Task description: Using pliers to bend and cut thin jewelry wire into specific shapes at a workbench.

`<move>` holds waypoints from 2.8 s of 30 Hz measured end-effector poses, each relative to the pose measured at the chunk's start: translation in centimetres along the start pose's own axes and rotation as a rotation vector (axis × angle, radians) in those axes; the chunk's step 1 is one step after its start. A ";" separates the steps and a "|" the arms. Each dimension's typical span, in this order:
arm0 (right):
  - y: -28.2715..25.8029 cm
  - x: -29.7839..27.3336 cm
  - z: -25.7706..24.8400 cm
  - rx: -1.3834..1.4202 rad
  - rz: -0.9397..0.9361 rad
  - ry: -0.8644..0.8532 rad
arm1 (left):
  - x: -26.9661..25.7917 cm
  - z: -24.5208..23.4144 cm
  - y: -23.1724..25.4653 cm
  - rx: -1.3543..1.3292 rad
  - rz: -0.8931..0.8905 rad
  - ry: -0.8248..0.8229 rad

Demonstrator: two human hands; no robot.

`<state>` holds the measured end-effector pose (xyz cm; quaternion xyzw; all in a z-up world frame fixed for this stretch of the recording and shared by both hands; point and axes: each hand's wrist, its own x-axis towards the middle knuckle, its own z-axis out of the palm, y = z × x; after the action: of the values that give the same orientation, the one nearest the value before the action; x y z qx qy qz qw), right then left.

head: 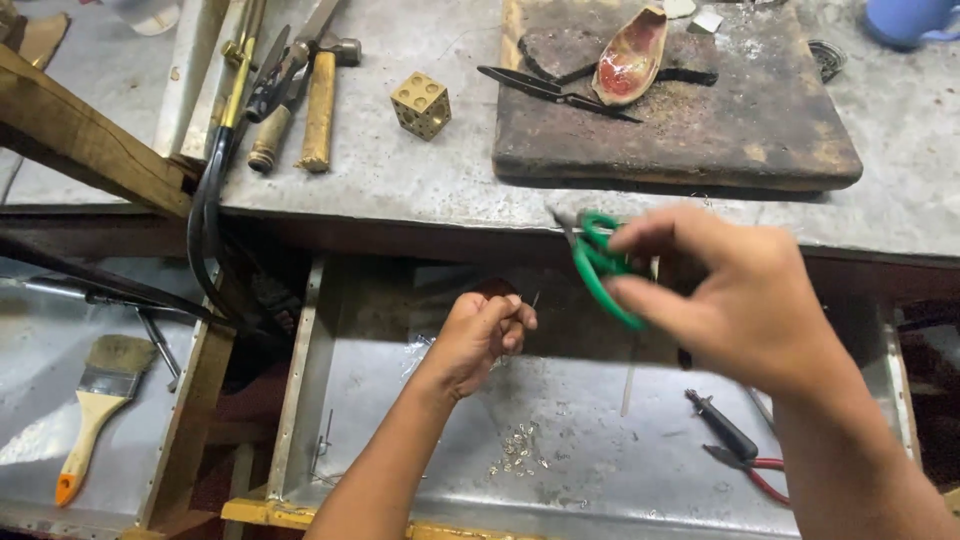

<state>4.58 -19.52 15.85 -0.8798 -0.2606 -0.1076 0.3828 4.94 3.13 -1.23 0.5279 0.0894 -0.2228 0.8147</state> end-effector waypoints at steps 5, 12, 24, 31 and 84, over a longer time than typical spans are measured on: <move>-1.0 2.0 -0.3 -0.027 -0.003 0.059 | 0.2 -0.1 -0.4 -0.004 0.007 0.053; 0.7 2.3 -0.1 -0.106 0.046 0.153 | 0.2 0.1 -0.4 -0.053 0.061 0.077; 1.5 2.8 0.7 -0.139 0.054 0.155 | 1.1 -0.3 -1.5 -0.106 0.054 0.117; 1.3 2.6 0.9 -0.117 0.078 0.164 | 0.8 0.0 -1.4 -0.089 0.043 0.127; 7.2 -13.2 14.5 -0.306 -0.164 -0.607 | 0.9 -0.8 -0.4 -0.388 0.176 0.337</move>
<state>-2.77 -18.05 -3.63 -0.8949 -0.4132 0.0907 0.1417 5.57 3.49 -2.24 0.3975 0.2184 -0.0390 0.8904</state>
